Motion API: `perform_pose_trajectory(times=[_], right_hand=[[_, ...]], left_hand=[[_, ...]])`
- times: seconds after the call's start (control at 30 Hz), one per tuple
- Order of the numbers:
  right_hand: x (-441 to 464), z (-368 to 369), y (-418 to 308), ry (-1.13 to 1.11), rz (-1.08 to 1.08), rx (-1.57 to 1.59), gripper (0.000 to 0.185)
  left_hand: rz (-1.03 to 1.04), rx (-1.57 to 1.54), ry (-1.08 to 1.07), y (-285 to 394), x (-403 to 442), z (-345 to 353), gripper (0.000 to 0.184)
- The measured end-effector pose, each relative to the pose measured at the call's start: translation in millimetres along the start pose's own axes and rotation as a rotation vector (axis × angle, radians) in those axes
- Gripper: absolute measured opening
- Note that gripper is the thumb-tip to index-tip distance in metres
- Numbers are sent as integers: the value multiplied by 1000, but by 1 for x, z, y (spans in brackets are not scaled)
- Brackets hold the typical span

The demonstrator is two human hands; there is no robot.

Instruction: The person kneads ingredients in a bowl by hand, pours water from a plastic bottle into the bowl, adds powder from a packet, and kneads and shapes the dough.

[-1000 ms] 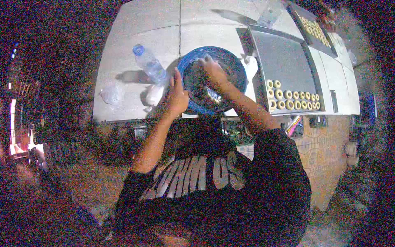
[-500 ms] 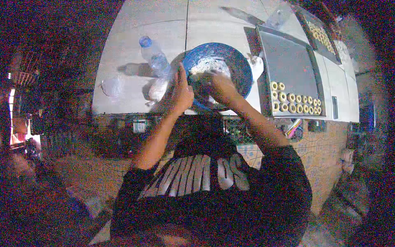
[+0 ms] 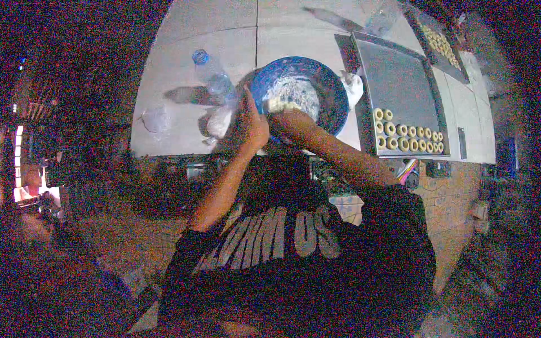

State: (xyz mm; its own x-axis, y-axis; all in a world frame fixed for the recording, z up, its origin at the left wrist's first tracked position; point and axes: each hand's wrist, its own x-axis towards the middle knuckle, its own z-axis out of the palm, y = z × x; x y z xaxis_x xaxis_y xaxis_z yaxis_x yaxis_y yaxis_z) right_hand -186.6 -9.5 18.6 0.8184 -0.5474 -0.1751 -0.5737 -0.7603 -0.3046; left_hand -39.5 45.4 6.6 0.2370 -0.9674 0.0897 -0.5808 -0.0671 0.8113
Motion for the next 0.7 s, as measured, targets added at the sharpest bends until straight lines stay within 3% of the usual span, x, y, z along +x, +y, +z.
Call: perform_pose_trajectory(times=[0.03,0.13,0.17,0.2,0.27,0.37,0.4,0.43,0.47,0.53,0.6,0.67,0.7], right_hand=[[-6,6,11,-27,-66,-1,31],[-34,-7,13,57,-23,-1,20],[-36,-17,13,-68,62,42,21],[-39,-24,18,-91,35,36,21],[-40,-33,32,4,-151,80,18],[-43,-22,60,301,-41,110,13],[-43,-16,66,185,161,-46,14],[-47,-12,73,80,123,-105,16],[-50,-7,79,-23,86,-164,19],[-47,-2,70,30,-79,-29,21],[-41,6,50,59,-60,56,22],[-28,13,22,71,137,90,22],[-20,49,35,207,236,59,19]], left_hand=[[-2,37,-8,0,-2,2,82],[-12,41,-32,-2,0,2,81],[78,31,0,-6,-2,3,82],[41,64,-27,-3,-3,0,82],[-32,128,-75,8,-2,-9,82],[-44,115,-81,6,-4,-5,83],[-54,119,-72,5,-3,-3,83],[44,182,-30,3,-1,-3,84],[-7,183,-52,1,-1,-2,84],[-113,189,-99,8,-1,-4,85],[-93,137,-79,4,-2,-1,85],[-10,145,-48,3,-2,-2,85],[64,179,-26,3,-4,-6,85]])
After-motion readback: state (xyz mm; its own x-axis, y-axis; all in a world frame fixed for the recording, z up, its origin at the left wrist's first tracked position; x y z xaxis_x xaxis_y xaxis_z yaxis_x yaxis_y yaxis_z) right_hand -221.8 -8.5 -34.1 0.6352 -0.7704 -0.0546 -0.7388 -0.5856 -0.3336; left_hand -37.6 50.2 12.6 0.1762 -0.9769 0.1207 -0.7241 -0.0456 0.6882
